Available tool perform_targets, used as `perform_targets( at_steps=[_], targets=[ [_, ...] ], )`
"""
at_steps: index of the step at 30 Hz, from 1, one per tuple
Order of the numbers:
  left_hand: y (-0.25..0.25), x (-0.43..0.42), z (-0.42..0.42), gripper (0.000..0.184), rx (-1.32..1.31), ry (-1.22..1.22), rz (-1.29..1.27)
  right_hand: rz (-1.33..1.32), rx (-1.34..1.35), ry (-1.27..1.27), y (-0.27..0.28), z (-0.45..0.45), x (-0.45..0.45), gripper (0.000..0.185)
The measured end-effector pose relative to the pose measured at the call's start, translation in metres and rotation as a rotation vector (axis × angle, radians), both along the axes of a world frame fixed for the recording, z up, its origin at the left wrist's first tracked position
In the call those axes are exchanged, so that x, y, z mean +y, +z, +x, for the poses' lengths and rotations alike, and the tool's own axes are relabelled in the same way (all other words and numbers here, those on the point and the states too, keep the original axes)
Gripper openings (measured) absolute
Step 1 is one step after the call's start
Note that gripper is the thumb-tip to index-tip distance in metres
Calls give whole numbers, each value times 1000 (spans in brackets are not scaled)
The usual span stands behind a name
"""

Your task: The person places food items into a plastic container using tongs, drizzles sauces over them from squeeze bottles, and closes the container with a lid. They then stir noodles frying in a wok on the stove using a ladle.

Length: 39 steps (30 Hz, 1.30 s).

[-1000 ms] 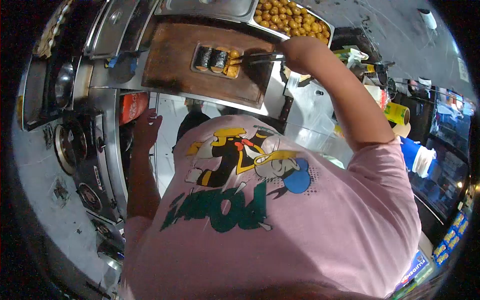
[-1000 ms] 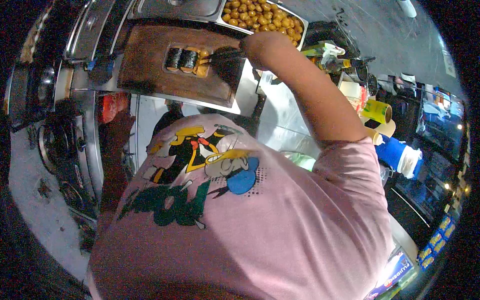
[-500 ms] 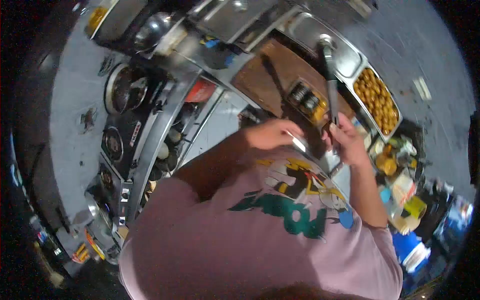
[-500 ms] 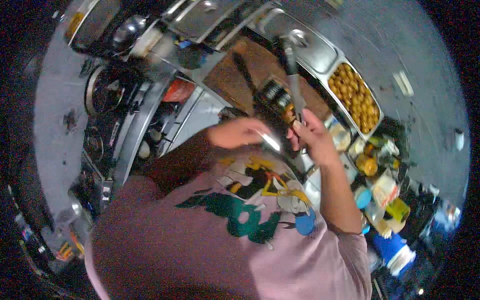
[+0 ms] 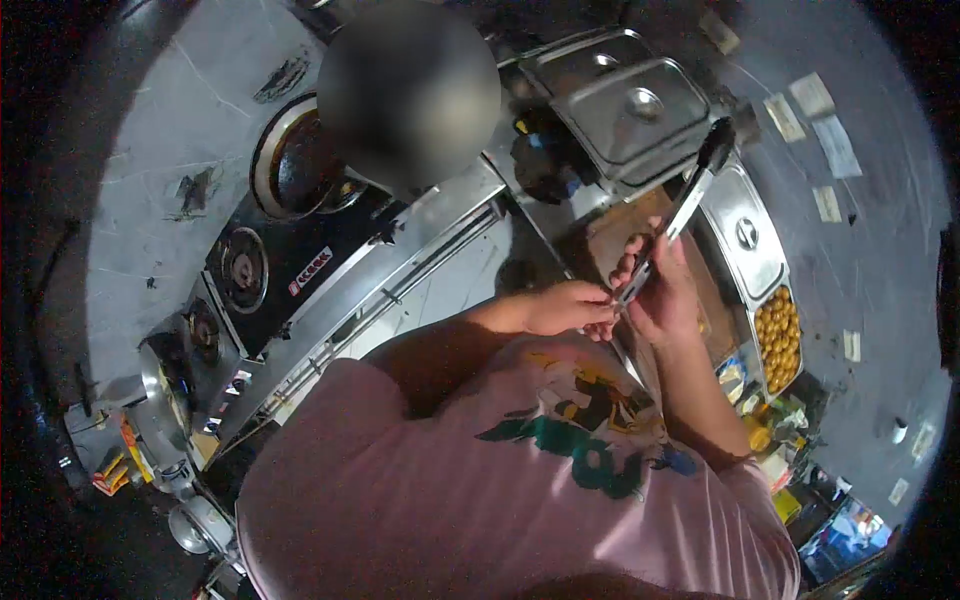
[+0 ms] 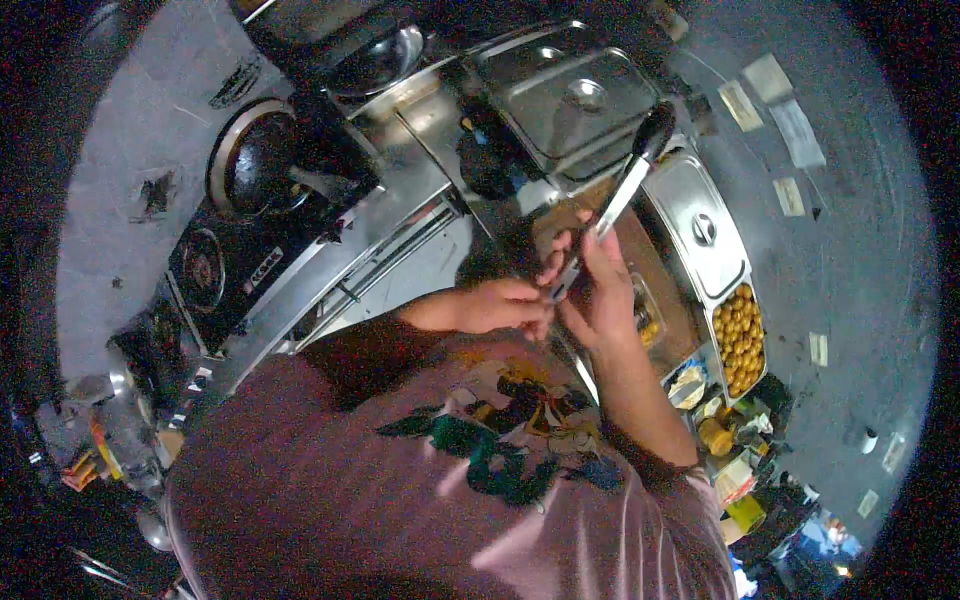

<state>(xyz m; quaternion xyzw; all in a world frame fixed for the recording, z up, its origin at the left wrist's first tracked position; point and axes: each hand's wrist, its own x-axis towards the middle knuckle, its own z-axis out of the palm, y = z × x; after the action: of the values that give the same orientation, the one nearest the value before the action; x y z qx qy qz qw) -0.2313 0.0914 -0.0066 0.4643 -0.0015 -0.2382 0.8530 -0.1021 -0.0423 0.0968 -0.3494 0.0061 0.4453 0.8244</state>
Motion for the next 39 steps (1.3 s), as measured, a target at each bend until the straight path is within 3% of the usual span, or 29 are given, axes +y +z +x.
perform_targets(
  at_steps=[2, 4, 5, 6, 8, 9, 11, 12, 13, 16, 17, 19, 20, 21, 22, 23, 25, 28, 29, 30, 31, 35, 37, 39],
  targets=[
    [-8, 25, -12, 32, -3, 70, 19, -66, -33, 39, 7, 4, 40, 33],
    [-34, 44, -23, 31, -216, 210, 143, -398, -210, 279, 12, 15, 77, 29],
    [-40, 53, -34, 34, -49, 227, 176, -555, -383, 387, -2, 26, 94, 34],
    [-37, 70, -45, 34, -56, 231, 170, -655, -544, 458, 0, 31, 117, 41],
    [-29, 103, -72, 34, -35, 249, 595, -836, -816, 612, 10, 36, 168, 49],
    [-36, 116, -87, 34, -39, 244, 584, -915, -930, 701, 12, 40, 197, 50],
    [-46, 140, -112, 32, -162, 126, 903, -901, -1686, 481, -25, 52, 252, 58],
    [-44, 151, -122, 31, -210, 85, 1008, -940, -1676, 509, -41, 62, 285, 62],
    [-20, 156, -133, 28, -76, 200, 967, -979, -1662, 536, -51, 68, 316, 67],
    [-22, 164, -168, 26, 73, 368, 902, -1044, -1989, 718, -77, 80, 389, 48],
    [-22, 167, -176, 25, 143, 389, 908, -1041, -2147, 726, -112, 90, 408, 40],
    [-37, 170, -196, 28, 268, 473, 797, -1034, -1981, 875, -79, 73, 410, 31],
    [-53, 169, -209, 30, 321, 541, 681, -1025, -1991, 873, -100, 74, 424, 32],
    [-70, 168, -220, 32, 370, 611, 566, -1173, -1784, 968, -56, 56, 418, 31],
    [-73, 175, -223, 35, 220, 604, 619, -1118, -1716, 843, -52, 53, 408, 33],
    [-75, 183, -225, 34, 476, 504, 632, -1102, -1813, 808, -55, 54, 409, 33],
    [-76, 186, -226, 29, 388, 570, 590, -1075, -1839, 823, -24, 50, 389, 31],
    [-86, 191, -207, 28, 341, 513, 647, -1038, -1782, 596, -28, 41, 357, 36],
    [-88, 192, -186, 28, 291, 456, 658, -1149, -1806, 449, -14, 45, 314, 39],
    [-91, 190, -173, 28, 259, 418, 677, -1104, -1773, 487, -4, 42, 282, 43],
    [-94, 189, -157, 27, 223, 377, 685, -1094, -1890, 281, -7, 36, 250, 38],
    [-97, 188, -97, 26, 69, 231, 735, -815, -1731, 116, -5, 28, 97, 38],
    [-109, 186, -63, 26, -92, 146, 766, -961, -1552, 121, -2, 14, 4, 48],
    [-130, 179, -30, 25, -457, 37, 858, -1069, -1257, 97, 26, -6, -90, 55]
  ],
)
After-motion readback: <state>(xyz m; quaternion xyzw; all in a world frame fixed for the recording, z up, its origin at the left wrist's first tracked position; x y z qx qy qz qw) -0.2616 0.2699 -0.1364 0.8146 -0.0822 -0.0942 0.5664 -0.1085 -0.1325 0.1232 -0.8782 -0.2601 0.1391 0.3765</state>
